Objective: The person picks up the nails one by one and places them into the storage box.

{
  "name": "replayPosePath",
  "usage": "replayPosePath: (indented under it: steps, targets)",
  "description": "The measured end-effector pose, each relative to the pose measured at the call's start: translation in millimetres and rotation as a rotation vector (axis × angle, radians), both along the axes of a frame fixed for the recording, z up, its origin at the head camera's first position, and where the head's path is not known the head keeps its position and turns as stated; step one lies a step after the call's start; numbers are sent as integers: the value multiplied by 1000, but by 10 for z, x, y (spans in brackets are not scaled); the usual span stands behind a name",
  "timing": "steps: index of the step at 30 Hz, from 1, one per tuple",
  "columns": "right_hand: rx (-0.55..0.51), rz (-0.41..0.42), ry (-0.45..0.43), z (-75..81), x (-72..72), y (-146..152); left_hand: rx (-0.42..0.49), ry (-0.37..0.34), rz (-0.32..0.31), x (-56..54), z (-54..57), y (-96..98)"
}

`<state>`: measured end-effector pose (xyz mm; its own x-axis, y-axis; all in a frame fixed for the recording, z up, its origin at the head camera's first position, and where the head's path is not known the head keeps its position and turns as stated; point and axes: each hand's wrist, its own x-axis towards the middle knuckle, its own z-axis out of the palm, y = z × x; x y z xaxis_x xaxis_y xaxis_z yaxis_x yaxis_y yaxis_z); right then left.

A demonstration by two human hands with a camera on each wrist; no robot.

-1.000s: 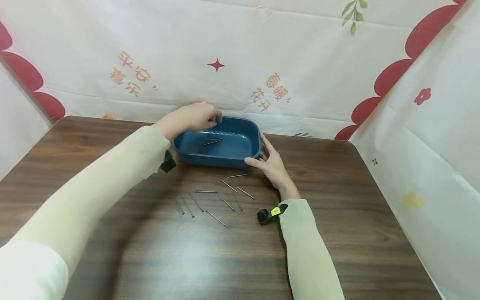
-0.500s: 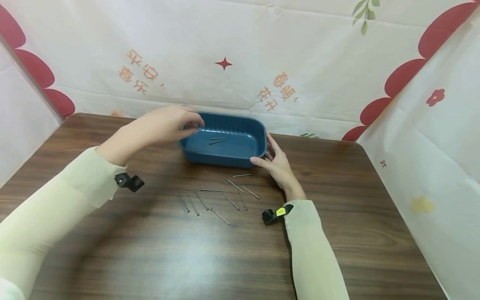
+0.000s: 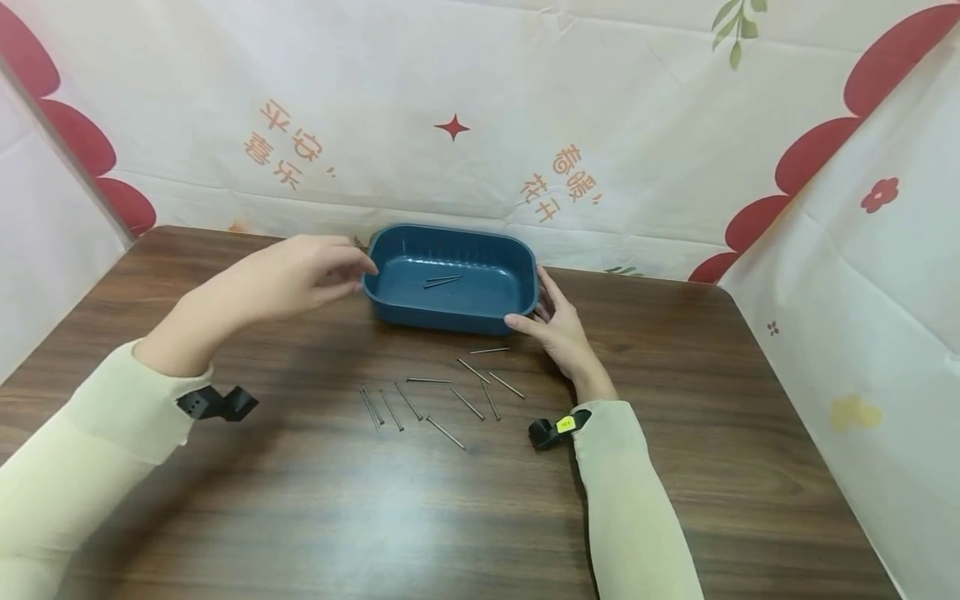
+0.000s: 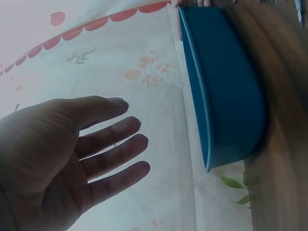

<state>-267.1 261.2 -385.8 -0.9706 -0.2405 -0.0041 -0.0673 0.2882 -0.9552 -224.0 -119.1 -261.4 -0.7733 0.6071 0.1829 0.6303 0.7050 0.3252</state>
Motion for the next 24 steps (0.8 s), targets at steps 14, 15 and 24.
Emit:
replayPosePath:
  steps: [14, 15, 24]
  targets:
    - [-13, 15, 15, -22, -13, 2, 38, -99, -78, 249, -340, -26]
    - [-11, 13, 16, -21, -14, 1, 34, -108, -82, 263, -352, -24]
    - [-13, 6, 21, -8, -23, -3, -25, -189, -126, 290, -416, 14]
